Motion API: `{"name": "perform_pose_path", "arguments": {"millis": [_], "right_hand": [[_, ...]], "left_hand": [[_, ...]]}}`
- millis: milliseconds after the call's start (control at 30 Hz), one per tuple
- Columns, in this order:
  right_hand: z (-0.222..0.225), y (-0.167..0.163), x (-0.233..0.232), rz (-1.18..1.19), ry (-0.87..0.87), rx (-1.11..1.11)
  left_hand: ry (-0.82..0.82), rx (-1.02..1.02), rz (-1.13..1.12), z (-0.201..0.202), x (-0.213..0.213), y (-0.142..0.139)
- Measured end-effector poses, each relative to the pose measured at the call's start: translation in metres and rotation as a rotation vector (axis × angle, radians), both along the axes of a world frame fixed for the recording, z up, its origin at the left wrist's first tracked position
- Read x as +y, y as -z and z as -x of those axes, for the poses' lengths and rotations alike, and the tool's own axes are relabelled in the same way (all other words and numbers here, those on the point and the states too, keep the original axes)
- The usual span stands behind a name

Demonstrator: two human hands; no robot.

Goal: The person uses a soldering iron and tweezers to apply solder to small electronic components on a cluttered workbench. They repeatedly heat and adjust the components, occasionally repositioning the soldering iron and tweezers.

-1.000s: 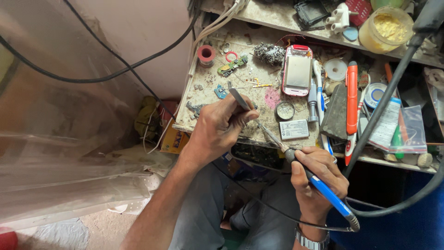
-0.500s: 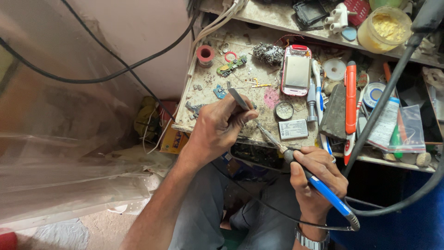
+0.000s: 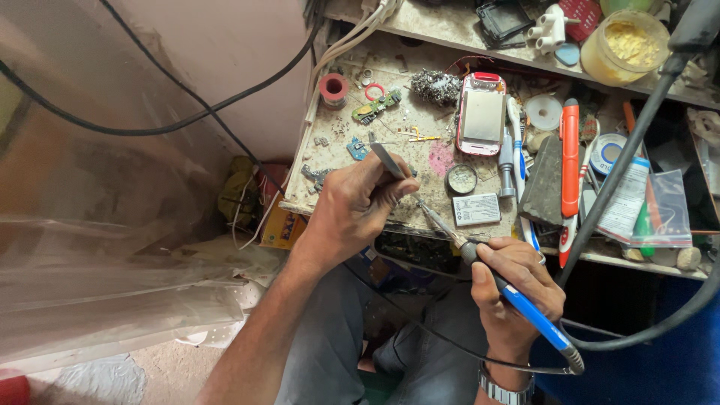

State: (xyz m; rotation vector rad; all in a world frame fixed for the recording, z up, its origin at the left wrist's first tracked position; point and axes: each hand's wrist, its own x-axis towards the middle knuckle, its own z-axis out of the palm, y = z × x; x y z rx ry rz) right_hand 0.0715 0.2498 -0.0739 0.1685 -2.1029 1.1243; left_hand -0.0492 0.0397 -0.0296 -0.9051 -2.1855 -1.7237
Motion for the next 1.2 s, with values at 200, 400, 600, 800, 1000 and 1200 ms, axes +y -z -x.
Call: {"name": "perform_pose_path", "arguments": {"millis": [200, 400, 600, 800, 1000, 1200], "right_hand": [[-0.0001, 0.0011, -0.0005, 0.0, 0.006, 0.004], [-0.0001, -0.0007, -0.0015, 0.013, 0.005, -0.004], [-0.0012, -0.002, -0.0012, 0.014, 0.01, -0.019], [-0.001, -0.0022, -0.0018, 0.015, 0.02, -0.016], [-0.0012, -0.0039, -0.0032, 0.02, 0.016, -0.012], [0.0004, -0.0059, -0.0021, 0.004, 0.009, -0.004]], "left_hand": [[-0.001, 0.008, -0.016, -0.0004, 0.0006, 0.001], [0.001, -0.029, 0.003, -0.0002, 0.0002, 0.0016], [-0.01, -0.056, -0.004, -0.0006, 0.0014, 0.0024], [0.005, -0.027, -0.02, -0.0011, 0.0019, 0.0017], [-0.002, -0.043, 0.001, -0.0014, 0.0013, 0.0021], [0.011, -0.023, -0.023, -0.0005, 0.0014, 0.0022]]}}
